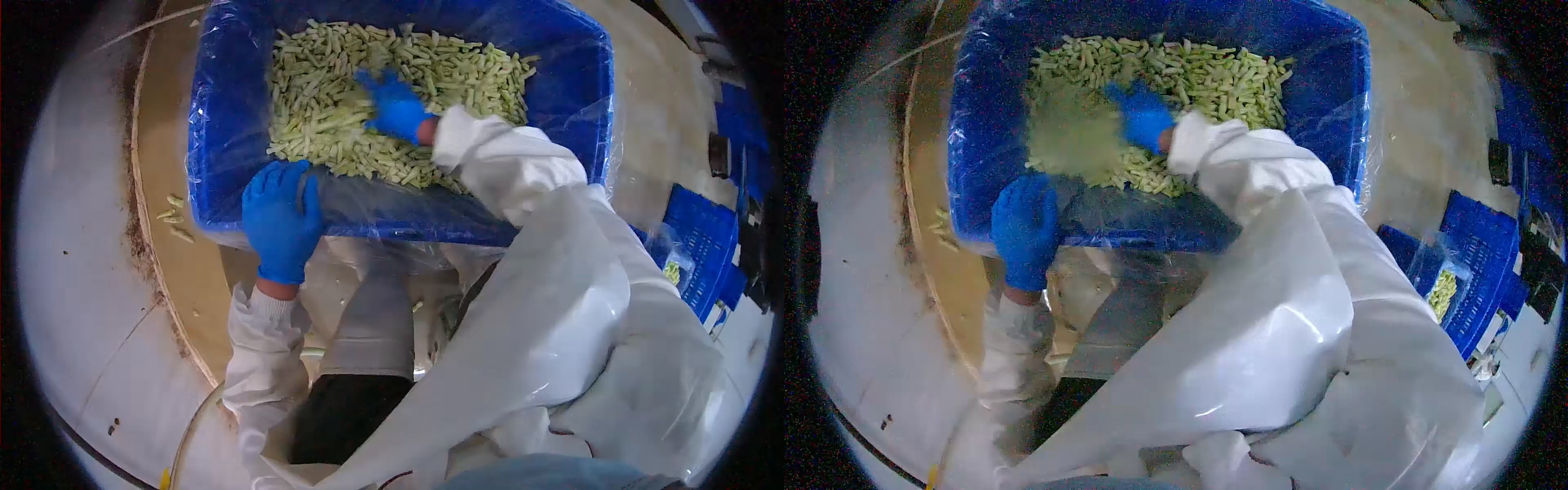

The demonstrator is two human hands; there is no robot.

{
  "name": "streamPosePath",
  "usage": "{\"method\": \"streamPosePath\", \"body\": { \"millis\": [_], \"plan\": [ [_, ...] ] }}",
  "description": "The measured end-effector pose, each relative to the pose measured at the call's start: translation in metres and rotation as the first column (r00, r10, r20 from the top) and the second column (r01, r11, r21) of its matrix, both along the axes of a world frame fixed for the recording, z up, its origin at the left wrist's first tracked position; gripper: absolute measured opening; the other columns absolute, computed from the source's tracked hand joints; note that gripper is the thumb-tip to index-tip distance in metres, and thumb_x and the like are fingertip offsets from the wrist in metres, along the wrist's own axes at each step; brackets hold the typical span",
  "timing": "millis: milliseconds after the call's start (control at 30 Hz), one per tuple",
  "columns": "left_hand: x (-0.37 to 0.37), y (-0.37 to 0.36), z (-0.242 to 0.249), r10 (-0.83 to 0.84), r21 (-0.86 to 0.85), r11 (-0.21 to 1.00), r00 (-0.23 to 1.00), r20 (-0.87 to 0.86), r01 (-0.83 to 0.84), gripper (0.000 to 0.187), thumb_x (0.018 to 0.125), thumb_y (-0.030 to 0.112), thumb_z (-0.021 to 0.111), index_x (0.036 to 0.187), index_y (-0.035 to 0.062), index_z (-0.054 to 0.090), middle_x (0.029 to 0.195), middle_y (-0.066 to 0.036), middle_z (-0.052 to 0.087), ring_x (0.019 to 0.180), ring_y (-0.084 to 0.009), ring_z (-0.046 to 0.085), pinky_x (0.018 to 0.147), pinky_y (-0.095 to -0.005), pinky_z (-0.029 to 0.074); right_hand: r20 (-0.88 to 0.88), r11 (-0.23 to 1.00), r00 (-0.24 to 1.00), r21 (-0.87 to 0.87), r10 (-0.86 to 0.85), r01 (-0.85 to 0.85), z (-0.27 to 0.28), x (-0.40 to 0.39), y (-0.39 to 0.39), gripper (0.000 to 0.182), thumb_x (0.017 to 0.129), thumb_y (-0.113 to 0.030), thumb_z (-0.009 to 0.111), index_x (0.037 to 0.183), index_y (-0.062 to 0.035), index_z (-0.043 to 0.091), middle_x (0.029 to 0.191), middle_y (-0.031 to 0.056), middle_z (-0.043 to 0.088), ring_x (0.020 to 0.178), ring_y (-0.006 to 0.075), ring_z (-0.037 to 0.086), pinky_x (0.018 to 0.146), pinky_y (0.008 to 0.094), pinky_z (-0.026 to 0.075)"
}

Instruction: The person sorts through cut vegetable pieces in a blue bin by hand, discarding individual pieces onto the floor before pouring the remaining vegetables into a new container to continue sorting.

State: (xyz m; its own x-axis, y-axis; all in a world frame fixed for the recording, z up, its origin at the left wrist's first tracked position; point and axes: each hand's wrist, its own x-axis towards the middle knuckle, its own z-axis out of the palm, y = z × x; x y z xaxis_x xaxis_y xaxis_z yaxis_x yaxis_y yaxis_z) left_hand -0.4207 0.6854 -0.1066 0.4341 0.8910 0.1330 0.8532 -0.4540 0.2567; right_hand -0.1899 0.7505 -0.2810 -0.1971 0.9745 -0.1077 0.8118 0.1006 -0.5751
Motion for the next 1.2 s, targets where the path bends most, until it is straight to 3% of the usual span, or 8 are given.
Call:
{"method": "streamPosePath", "body": {
  "millis": [200,433,500,633,833,967,1100,1200],
  "plan": [
    [-0.005,-0.002,-0.007,-0.016,0.035,0.999,1.000,0.008,0.016,0.023,0.081,0.020,0.059,0.100,0.0095,0.065,0.097,-0.011,0.063,0.100,-0.0293,0.056,0.088,-0.0406,0.041,-0.303,0.814,0.757,0.267,0.579,-0.516,0.003,-0.070,-0.051,0.068,0.078,-0.024,0.062,0.140,-0.0197,0.034,0.142,0.0173,0.033,0.130,0.0378,0.032,0.106,0.0434,0.030],
    [-0.006,-0.002,-0.006,0.003,0.028,1.000,0.997,0.081,-0.005,0.019,0.080,0.019,0.060,0.095,0.0087,0.065,0.092,-0.010,0.064,0.094,-0.0291,0.057,0.085,-0.0386,0.043,0.058,0.713,0.827,-0.544,0.559,-0.443,0.060,0.026,-0.049,0.036,0.078,-0.025,0.055,0.110,-0.0107,0.063,0.104,0.0167,0.061,0.095,0.0334,0.059,0.085,0.0446,0.046],
    [-0.003,-0.003,-0.004,0.028,0.019,0.999,0.997,0.072,-0.030,0.019,0.080,0.020,0.060,0.094,0.0087,0.066,0.089,-0.009,0.064,0.091,-0.0291,0.057,0.083,-0.0385,0.044,0.283,0.863,0.868,-0.431,0.407,-0.264,0.058,0.021,-0.019,0.035,0.077,-0.021,0.054,0.110,-0.0094,0.062,0.095,0.0159,0.063,0.090,0.0334,0.061,0.085,0.0443,0.046],
    [-0.003,-0.003,-0.005,0.015,0.061,0.998,0.998,0.057,-0.019,0.018,0.079,0.020,0.060,0.093,0.0090,0.066,0.086,-0.009,0.063,0.087,-0.0286,0.058,0.080,-0.0391,0.044,0.040,0.923,0.970,0.300,0.240,-0.241,-0.018,-0.016,0.059,0.040,0.077,-0.013,0.054,0.117,-0.0119,0.057,0.120,0.0151,0.054,0.106,0.0329,0.054,0.089,0.0447,0.045],
    [-0.004,-0.002,0.003,0.002,-0.068,0.998,0.999,-0.053,-0.006,0.019,0.080,0.020,0.059,0.094,0.0083,0.066,0.084,-0.010,0.063,0.087,-0.0286,0.057,0.077,-0.0390,0.044,0.247,0.949,0.968,0.288,0.053,-0.125,-0.024,-0.054,0.080,0.039,0.078,-0.014,0.056,0.117,-0.0143,0.057,0.131,0.0119,0.045,0.111,0.0370,0.048,0.091,0.0458,0.041],
    [-0.005,-0.002,-0.001,-0.024,0.030,0.999,0.999,-0.038,0.025,0.020,0.080,0.020,0.058,0.095,0.0081,0.065,0.086,-0.011,0.062,0.089,-0.0281,0.057,0.079,-0.0383,0.043,0.245,0.936,0.944,0.220,0.220,-0.275,-0.021,-0.035,0.056,0.026,0.079,-0.020,0.060,0.103,-0.0117,0.063,0.093,0.0094,0.062,0.092,0.0328,0.056,0.084,0.0467,0.042],
    [0.002,0.003,0.008,-0.122,0.103,0.985,0.985,-0.123,0.135,0.028,0.081,0.020,0.058,0.105,0.0076,0.061,0.090,-0.011,0.061,0.089,-0.0277,0.056,0.079,-0.0378,0.043,-0.471,0.960,0.882,-0.243,0.007,-0.137,0.045,-0.014,-0.015,0.033,0.085,-0.036,0.056,0.095,-0.0064,0.064,0.090,0.0155,0.065,0.085,0.0334,0.061,0.077,0.0413,0.047],
    [0.020,0.000,0.023,-0.264,-0.020,0.964,0.938,-0.226,0.266,0.030,0.082,0.022,0.058,0.108,0.0062,0.058,0.087,-0.010,0.059,0.084,-0.0276,0.055,0.076,-0.0390,0.042,-0.655,0.911,0.754,-0.278,0.053,-0.305,0.117,-0.012,-0.060,0.031,0.089,-0.033,0.055,0.099,-0.0050,0.063,0.089,0.0128,0.065,0.080,0.0246,0.062,0.075,0.0348,0.048]
  ]
}}
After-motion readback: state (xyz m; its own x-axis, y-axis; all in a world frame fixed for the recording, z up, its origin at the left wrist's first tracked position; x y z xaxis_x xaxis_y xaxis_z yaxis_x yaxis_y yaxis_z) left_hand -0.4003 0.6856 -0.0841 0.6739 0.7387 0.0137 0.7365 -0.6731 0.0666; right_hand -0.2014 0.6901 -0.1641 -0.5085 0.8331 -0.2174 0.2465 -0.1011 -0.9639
